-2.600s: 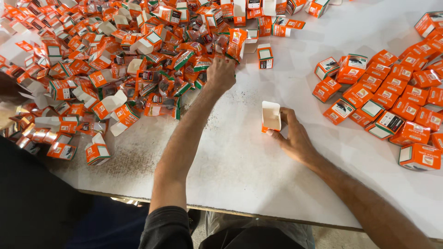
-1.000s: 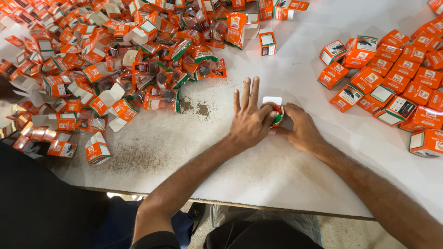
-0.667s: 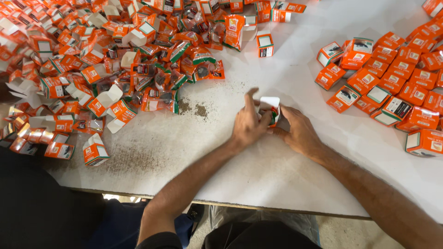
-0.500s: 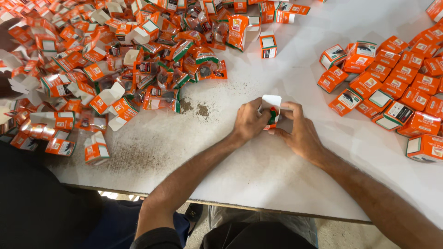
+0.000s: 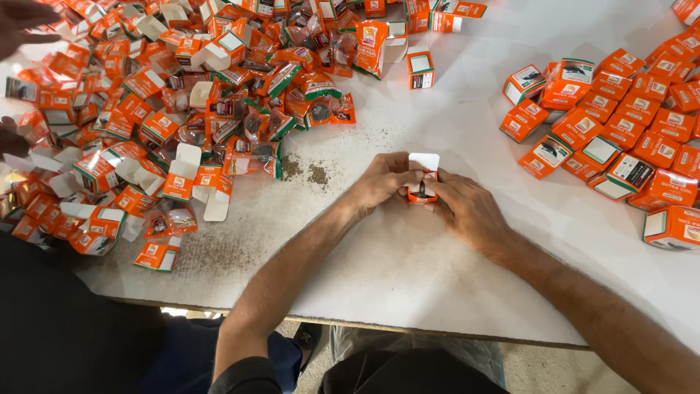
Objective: The person sits at a table covered with small orange cartons and plastic-wrapped items. They pick up a carton, open it, place a wrapped item inside, close the box, and set it aside, repeating this packing cycle with both hands.
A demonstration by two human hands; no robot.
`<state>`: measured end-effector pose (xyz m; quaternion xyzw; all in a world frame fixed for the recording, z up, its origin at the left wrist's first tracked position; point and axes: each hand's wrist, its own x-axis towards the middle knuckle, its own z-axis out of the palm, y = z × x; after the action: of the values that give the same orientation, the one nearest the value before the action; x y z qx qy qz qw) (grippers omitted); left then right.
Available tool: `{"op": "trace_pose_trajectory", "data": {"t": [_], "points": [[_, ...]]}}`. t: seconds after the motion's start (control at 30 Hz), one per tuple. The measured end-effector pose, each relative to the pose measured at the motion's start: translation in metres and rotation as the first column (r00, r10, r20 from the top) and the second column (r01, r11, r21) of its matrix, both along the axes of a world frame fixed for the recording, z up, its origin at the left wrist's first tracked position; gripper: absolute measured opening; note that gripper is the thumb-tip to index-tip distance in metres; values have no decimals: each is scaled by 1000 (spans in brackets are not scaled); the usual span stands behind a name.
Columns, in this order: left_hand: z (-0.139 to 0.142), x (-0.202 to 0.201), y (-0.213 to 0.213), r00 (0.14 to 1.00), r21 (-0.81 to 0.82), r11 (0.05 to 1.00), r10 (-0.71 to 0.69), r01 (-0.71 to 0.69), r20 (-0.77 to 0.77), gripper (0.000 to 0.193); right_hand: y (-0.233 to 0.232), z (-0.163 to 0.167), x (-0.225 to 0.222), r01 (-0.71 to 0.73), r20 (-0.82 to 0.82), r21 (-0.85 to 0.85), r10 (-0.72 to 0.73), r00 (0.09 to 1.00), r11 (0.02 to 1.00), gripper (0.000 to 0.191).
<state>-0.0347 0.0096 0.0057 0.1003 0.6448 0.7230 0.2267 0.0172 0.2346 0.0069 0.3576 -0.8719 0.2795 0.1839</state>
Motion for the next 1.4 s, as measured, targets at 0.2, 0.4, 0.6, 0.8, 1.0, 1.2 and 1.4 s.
{"op": "trace_pose_trajectory", "data": {"t": [0.2,0.4,0.6,0.8,1.0,1.2,1.4], "points": [[-6,21,11,756,-160,969,41,-191,-654,25,1,7,1,22,125,-48,-16,992,999,42],[6,44,0,444,-241,954,-140,-179,-885,46,1,6,1,143,339,-69,-112,934,987,51],[6,46,1,582,-222,963,-94,-152,-808,26,0,2,0,147,353,-2,-137,925,989,51],[-6,40,0,467,-231,960,-133,-158,-874,24,-1,7,1,140,344,-27,-122,931,990,50],[-4,49,-5,429,-341,910,-218,-234,-877,33,-4,15,6,125,358,-43,-102,928,991,47],[12,63,-12,471,-237,924,-73,-299,-879,42,5,18,0,-7,15,-72,8,1000,997,34],[10,61,-12,568,-164,880,136,-446,-812,40,71,47,-24,423,-205,-193,-458,865,885,20]]}}
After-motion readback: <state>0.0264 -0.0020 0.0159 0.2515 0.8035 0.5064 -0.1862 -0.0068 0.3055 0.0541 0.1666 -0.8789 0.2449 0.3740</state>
